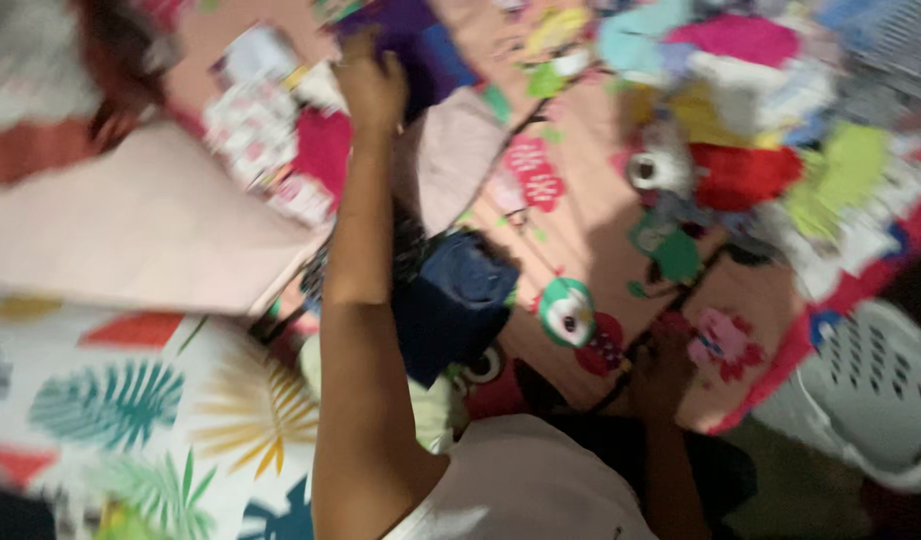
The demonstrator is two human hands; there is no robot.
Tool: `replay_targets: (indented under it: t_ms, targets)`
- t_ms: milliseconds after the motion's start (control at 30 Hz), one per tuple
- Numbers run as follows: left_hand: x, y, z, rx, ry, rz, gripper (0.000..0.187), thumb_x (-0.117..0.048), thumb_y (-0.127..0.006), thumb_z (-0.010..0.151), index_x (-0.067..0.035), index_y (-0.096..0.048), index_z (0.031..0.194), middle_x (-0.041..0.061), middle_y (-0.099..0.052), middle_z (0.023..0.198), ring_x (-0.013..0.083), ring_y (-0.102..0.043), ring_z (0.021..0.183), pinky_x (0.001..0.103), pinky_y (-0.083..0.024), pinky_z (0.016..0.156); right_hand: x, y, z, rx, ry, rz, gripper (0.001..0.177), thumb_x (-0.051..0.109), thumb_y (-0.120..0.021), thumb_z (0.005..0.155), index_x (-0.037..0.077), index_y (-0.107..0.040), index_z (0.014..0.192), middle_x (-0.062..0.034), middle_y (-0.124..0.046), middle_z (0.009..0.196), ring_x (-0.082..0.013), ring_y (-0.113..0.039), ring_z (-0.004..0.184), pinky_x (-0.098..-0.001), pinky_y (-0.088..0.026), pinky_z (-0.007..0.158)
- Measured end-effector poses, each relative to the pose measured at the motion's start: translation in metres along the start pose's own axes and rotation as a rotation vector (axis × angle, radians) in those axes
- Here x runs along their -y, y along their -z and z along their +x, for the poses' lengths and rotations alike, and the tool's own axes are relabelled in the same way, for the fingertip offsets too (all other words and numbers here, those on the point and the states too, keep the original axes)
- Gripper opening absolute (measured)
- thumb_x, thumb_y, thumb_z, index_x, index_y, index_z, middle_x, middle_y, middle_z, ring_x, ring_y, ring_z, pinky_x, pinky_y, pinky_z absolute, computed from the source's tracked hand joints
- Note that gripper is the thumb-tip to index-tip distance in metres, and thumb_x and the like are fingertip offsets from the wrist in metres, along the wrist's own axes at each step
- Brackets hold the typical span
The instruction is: The person folds multiple small garments on a bed, including a white sock, a pink shirt, a white patterned cloth, a striped shirt, a white cloth, a yellow shirt, a red shirt, and a green shirt. Each item is smoothed and folded by hand and placed in a growing stack.
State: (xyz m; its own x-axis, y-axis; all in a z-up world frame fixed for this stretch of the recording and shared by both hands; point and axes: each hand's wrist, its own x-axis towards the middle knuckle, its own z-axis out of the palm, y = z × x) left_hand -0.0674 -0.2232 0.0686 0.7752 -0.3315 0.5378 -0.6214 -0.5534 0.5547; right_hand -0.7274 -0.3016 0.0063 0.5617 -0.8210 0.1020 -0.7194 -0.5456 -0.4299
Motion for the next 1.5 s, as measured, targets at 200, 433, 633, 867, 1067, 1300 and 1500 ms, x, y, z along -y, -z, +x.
replay_targets:
  t_ms: [200, 433, 633, 867, 1067, 1300, 1500]
  targets:
    - [-0.237, -0.161, -0.035, 0.294, -0.11, -0.513, 0.028, -0.021, -0.072, 0.095, -0.006, -0.073, 0.118, 0.018, -0.071, 0.114, 0.0351, -0.069, 0.106, 0.045, -0.054, 0.096, -0.005, -0.011, 0.0, -0.179, 0.115, -0.183, 0.052, 0.024, -0.06, 0.09, 0.004, -0.056, 0.138, -0.0275, -0.057, 0.143, -0.0439, -0.052, 0.13, -0.0643, -0.037, 0.096]
    - [-0.374, -0.313, -0.015, 0.084, 0.238, -0.982, 0.111, -0.033, -0.097, 0.063, 0.011, -0.032, 0.142, 0.031, -0.049, 0.138, 0.0389, -0.05, 0.128, 0.044, -0.039, 0.11, -0.01, -0.008, 0.006, 0.13, -0.184, -0.132, 0.052, 0.034, -0.057, 0.094, 0.017, -0.055, 0.144, -0.0128, -0.047, 0.155, -0.0354, -0.041, 0.149, -0.0666, -0.032, 0.114]
    - [-0.386, -0.368, 0.017, 0.279, 0.452, -0.965, 0.094, -0.029, -0.089, 0.065, 0.013, -0.048, 0.139, 0.031, -0.061, 0.139, 0.0363, -0.06, 0.122, 0.041, -0.048, 0.106, -0.008, -0.006, 0.006, -0.013, -0.1, -0.135, 0.058, 0.037, -0.057, 0.09, 0.02, -0.052, 0.145, -0.014, -0.035, 0.163, -0.0344, -0.035, 0.148, -0.069, -0.031, 0.106]
    - [-0.39, -0.212, -0.116, 0.21, 0.212, -1.24, 0.076, 0.0, -0.071, 0.084, 0.007, -0.036, 0.151, 0.021, -0.05, 0.148, 0.0293, -0.05, 0.134, 0.037, -0.036, 0.116, -0.004, 0.0, 0.011, 0.017, -0.103, -0.153, 0.062, 0.036, -0.063, 0.087, 0.019, -0.05, 0.145, -0.0141, -0.04, 0.159, -0.0338, -0.04, 0.144, -0.0664, -0.033, 0.1]
    - [-0.341, -0.055, -0.305, 0.565, 0.277, -1.141, 0.071, -0.015, -0.078, 0.092, 0.007, -0.04, 0.148, 0.017, -0.056, 0.14, 0.0236, -0.053, 0.126, 0.034, -0.04, 0.111, 0.016, 0.027, 0.035, -0.208, -0.176, 0.67, 0.081, 0.017, -0.085, 0.081, 0.003, -0.04, 0.147, -0.0154, -0.057, 0.132, -0.0282, -0.057, 0.124, -0.0396, -0.048, 0.103]
    - [-0.264, -0.037, -0.38, 1.158, 0.427, -1.195, 0.031, -0.021, -0.064, 0.11, -0.002, -0.069, 0.133, 0.001, -0.05, 0.084, 0.0177, -0.04, 0.074, 0.033, -0.033, 0.064, 0.034, 0.044, 0.05, -0.187, -0.228, 0.929, 0.044, 0.015, -0.077, 0.094, 0.006, -0.063, 0.135, -0.0048, -0.07, 0.117, -0.0176, -0.067, 0.108, -0.0347, -0.055, 0.096]
    - [-0.206, -0.029, -0.234, 0.987, 0.197, -0.529, 0.048, -0.046, -0.06, 0.103, 0.0, -0.07, 0.11, 0.008, -0.068, 0.09, 0.0194, -0.062, 0.082, 0.037, -0.05, 0.072, -0.054, 0.105, 0.03, -0.556, -0.068, 0.12, 0.025, 0.02, -0.073, 0.085, 0.004, -0.07, 0.103, -0.0094, -0.066, 0.085, -0.0203, -0.059, 0.075, -0.0373, -0.045, 0.064]
